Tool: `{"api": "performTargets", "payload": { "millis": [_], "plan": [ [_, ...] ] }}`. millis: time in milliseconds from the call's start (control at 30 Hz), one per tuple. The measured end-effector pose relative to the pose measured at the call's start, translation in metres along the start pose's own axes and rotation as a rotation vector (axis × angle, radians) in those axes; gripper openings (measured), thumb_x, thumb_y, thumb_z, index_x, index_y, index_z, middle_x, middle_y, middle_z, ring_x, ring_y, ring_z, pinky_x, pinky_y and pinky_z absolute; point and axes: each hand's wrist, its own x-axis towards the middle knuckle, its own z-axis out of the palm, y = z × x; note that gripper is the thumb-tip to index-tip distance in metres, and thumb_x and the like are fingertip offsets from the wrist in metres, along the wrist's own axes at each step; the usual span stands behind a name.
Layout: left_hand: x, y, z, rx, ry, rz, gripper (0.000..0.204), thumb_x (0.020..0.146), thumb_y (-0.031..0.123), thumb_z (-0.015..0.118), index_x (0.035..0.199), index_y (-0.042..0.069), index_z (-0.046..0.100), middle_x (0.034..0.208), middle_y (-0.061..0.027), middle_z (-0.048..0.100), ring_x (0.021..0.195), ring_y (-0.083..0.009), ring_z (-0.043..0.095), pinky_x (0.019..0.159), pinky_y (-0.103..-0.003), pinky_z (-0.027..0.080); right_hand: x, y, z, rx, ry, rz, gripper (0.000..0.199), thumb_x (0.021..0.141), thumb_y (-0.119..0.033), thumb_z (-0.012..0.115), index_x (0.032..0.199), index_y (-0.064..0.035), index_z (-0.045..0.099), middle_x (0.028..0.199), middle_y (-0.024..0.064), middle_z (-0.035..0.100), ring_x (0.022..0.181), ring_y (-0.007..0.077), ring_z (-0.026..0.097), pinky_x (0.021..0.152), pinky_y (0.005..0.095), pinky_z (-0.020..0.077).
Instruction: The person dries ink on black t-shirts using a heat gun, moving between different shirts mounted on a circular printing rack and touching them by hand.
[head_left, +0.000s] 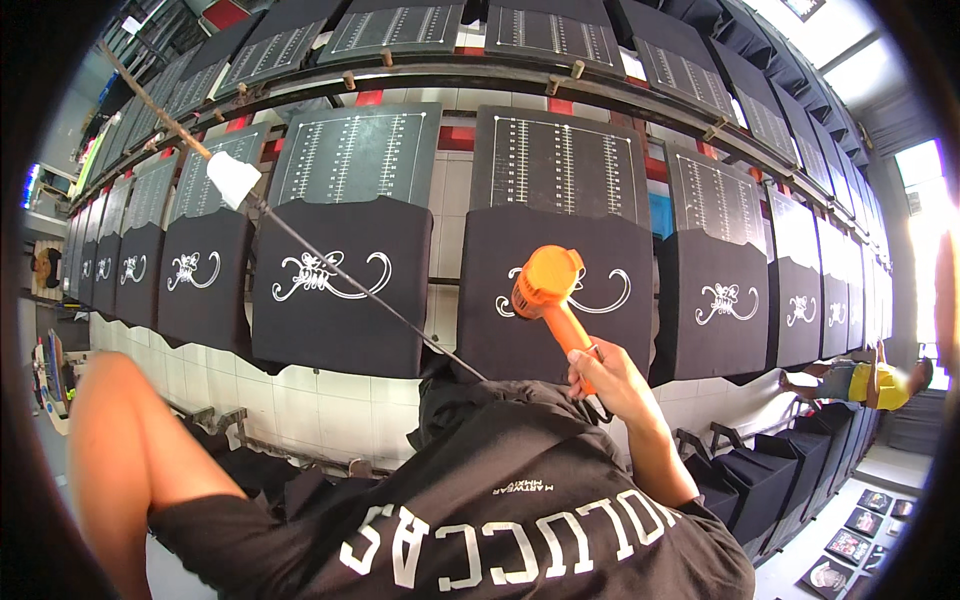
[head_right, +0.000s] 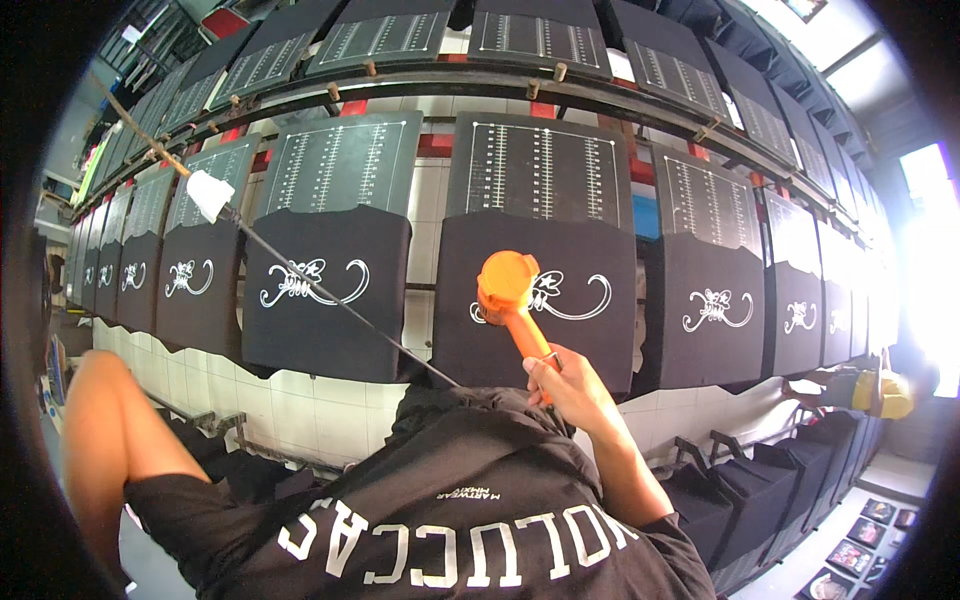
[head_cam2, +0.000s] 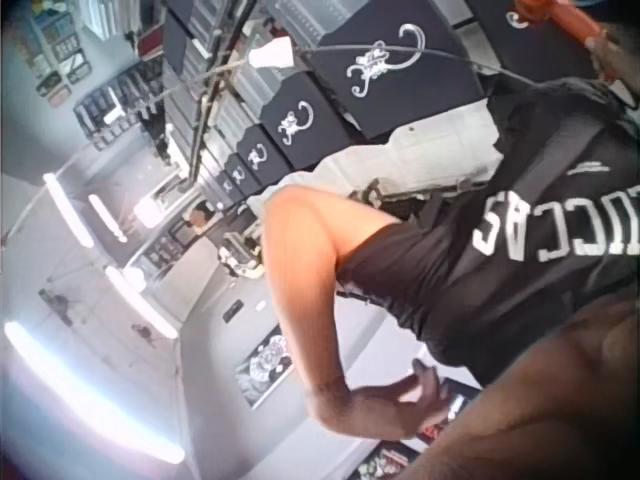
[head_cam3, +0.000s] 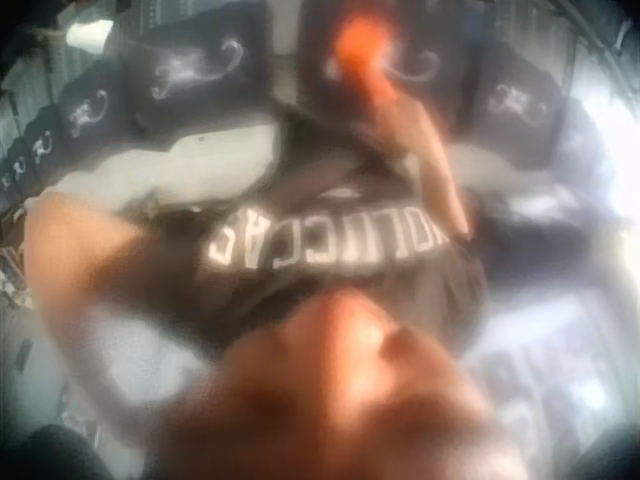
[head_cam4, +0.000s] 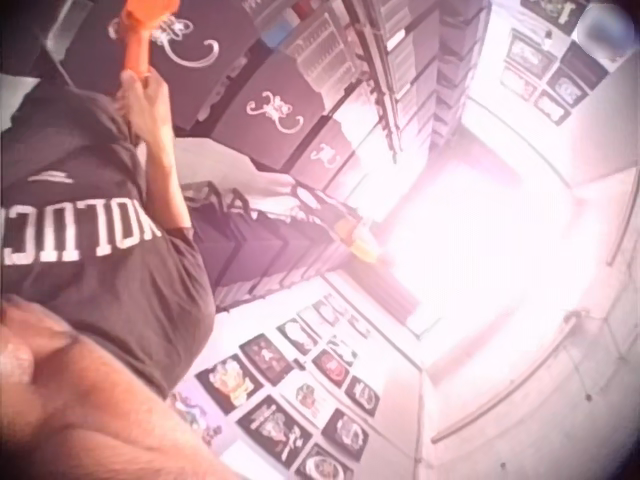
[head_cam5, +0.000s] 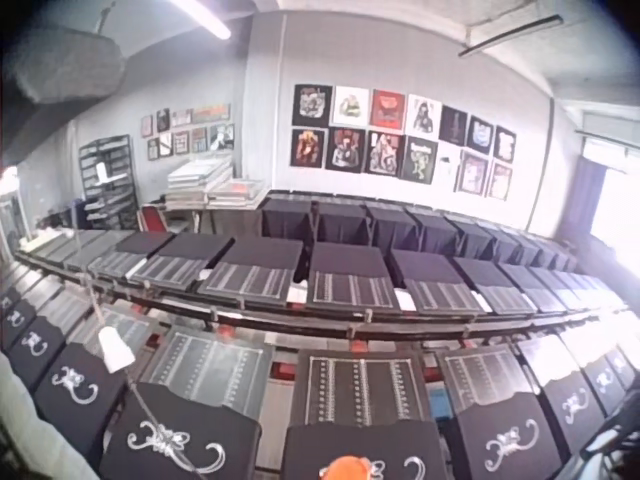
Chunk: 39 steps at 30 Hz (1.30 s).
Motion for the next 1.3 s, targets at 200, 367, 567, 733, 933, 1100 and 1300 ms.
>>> {"api": "performTargets", "payload": {
  "millis": [200, 367, 567, 733, 933, 1100, 1300],
  "plan": [
    [-0.005, -0.001, -0.003, -0.001, -0.023, 0.069, 0.028, 0.08, 0.019, 0.069, 0.101, 0.003, 0.063, 0.08, -0.008, 0.063, 0.075, -0.0285, 0.062, 0.076, -0.039, 0.052, -0.001, 0.002, -0.012, 0.04, 0.088, 0.004, 0.034, 0.1, -0.028, 0.058, 0.108, 0.0041, 0.058, 0.078, 0.0035, 0.06, 0.064, 0.0108, 0.064, 0.059, 0.0246, 0.0518],
    [-0.006, -0.006, -0.005, -0.037, -0.015, 0.121, 0.027, 0.081, 0.017, 0.067, 0.102, 0.003, 0.061, 0.083, -0.0077, 0.06, 0.077, -0.027, 0.061, 0.075, -0.038, 0.051, 0.003, -0.002, -0.016, -0.004, 0.144, -0.053, 0.031, 0.101, -0.028, 0.057, 0.109, 0.0021, 0.059, 0.077, 0.0024, 0.06, 0.064, 0.01, 0.063, 0.059, 0.0238, 0.0514],
    [-0.009, -0.026, 0.02, -0.247, 0.195, 0.174, 0.026, 0.082, 0.015, 0.065, 0.104, 0.003, 0.059, 0.085, -0.0074, 0.058, 0.079, -0.0253, 0.06, 0.075, -0.038, 0.05, 0.017, -0.004, -0.017, -0.004, 0.11, -0.073, 0.031, 0.101, -0.027, 0.056, 0.109, 0.0024, 0.058, 0.076, 0.0028, 0.06, 0.063, 0.0106, 0.063, 0.058, 0.0244, 0.0508],
    [0.098, -0.125, 0.132, -0.307, 0.463, 0.013, 0.024, 0.078, 0.02, 0.069, 0.093, 0.003, 0.06, 0.092, -0.0103, 0.063, 0.089, -0.0272, 0.065, 0.076, -0.039, 0.054, 0.021, -0.008, -0.017, -0.018, 0.154, -0.102, 0.031, 0.1, -0.028, 0.056, 0.105, 0.0031, 0.059, 0.076, 0.0035, 0.061, 0.063, 0.0115, 0.064, 0.058, 0.025, 0.0508],
    [0.251, -0.117, 0.15, -0.505, 0.743, 0.734, 0.033, 0.088, 0.035, 0.064, 0.098, 0.004, 0.064, 0.094, -0.0129, 0.067, 0.092, -0.0298, 0.064, 0.083, -0.043, 0.05, 0.037, -0.014, -0.018, -0.071, 0.072, -0.094, 0.033, 0.102, -0.029, 0.054, 0.106, 0.0029, 0.059, 0.076, 0.0042, 0.061, 0.065, 0.013, 0.064, 0.059, 0.026, 0.051],
    [0.274, -0.105, 0.143, -0.751, 0.593, 0.842, 0.032, 0.091, 0.035, 0.061, 0.097, 0.004, 0.064, 0.088, -0.0138, 0.067, 0.088, -0.032, 0.065, 0.08, -0.044, 0.051, 0.043, -0.02, -0.013, -0.07, 0.021, -0.088, 0.033, 0.102, -0.029, 0.053, 0.107, 0.0029, 0.057, 0.08, 0.0058, 0.061, 0.067, 0.0138, 0.065, 0.061, 0.0273, 0.0514],
    [0.268, -0.093, 0.159, -0.969, 0.499, 0.728, 0.033, 0.094, 0.035, 0.059, 0.094, 0.003, 0.065, 0.08, -0.015, 0.066, 0.082, -0.0347, 0.065, 0.075, -0.045, 0.052, 0.048, -0.022, -0.012, -0.142, -0.024, -0.073, 0.033, 0.102, -0.029, 0.052, 0.107, 0.0036, 0.056, 0.081, 0.0065, 0.062, 0.068, 0.0146, 0.066, 0.063, 0.0284, 0.0525]
  ]
}}
